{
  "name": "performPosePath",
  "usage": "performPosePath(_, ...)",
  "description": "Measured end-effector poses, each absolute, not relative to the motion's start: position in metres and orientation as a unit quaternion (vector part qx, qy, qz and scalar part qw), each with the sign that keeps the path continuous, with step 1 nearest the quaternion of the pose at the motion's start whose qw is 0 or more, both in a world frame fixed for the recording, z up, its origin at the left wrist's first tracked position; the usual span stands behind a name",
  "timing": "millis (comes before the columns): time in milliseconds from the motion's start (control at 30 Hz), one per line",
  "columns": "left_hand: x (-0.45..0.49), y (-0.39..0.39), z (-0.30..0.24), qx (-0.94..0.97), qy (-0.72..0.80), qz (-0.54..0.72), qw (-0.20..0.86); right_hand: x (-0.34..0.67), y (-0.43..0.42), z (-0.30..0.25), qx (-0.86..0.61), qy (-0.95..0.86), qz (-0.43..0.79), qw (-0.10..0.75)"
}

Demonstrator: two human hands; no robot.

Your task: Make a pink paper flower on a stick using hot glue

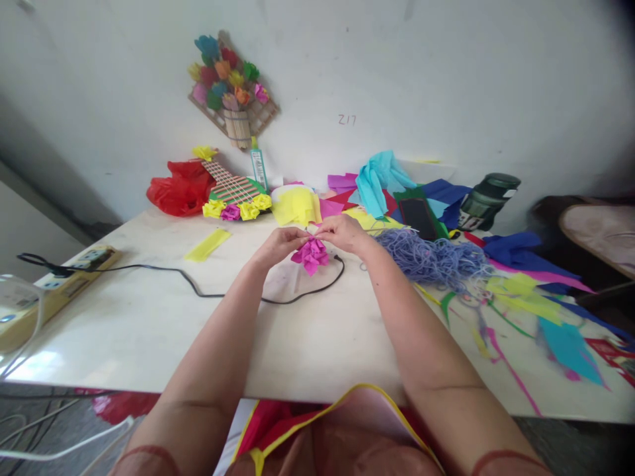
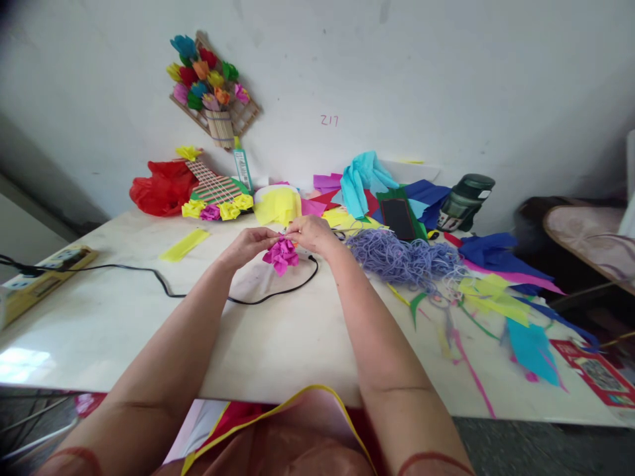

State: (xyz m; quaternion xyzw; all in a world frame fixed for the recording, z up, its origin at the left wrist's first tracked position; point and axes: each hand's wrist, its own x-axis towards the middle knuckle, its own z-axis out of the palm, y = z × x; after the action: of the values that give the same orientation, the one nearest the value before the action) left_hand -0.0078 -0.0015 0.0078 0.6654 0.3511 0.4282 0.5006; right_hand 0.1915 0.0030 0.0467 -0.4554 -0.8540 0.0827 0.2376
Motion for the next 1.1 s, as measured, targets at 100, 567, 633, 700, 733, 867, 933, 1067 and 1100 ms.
performPosePath(100, -0.008, -0.002, 0.007, 0.665, 0.358, 0.419, 0.504, 0.192, 0.002, 0.048, -0.447, -0.857, 0.087, 0.243)
performPosePath(567, -0.012, -0.002, 0.008, 0.662, 0.355, 0.407, 0.520, 0.194, 0.001, 0.052, -0.443, -0.855, 0.108, 0.245)
performPosePath(633, -0.012, -0.001, 0.008, 0.663, 0.344, 0.411, 0.523, 0.194, 0.001, 0.052, -0.453, -0.851, 0.108, 0.245)
performPosePath(700, -0.012, -0.002, 0.008, 0.659, 0.335, 0.413, 0.532, 0.194, 0.001, 0.053, -0.458, -0.847, 0.108, 0.248)
performPosePath(733, -0.011, -0.002, 0.008, 0.654, 0.332, 0.411, 0.541, 0.194, 0.001, 0.053, -0.458, -0.846, 0.109, 0.252)
performPosePath(867, -0.006, -0.006, 0.009, 0.632, 0.334, 0.398, 0.575, 0.194, 0.003, 0.053, -0.452, -0.845, 0.114, 0.262)
performPosePath(933, -0.003, -0.007, 0.008, 0.626, 0.353, 0.402, 0.567, 0.194, 0.004, 0.052, -0.452, -0.844, 0.115, 0.264)
performPosePath(1067, 0.000, -0.006, 0.007, 0.617, 0.380, 0.409, 0.555, 0.194, 0.005, 0.051, -0.451, -0.844, 0.117, 0.265)
performPosePath(1100, 0.000, -0.006, 0.007, 0.616, 0.379, 0.409, 0.556, 0.194, 0.005, 0.051, -0.450, -0.844, 0.117, 0.267)
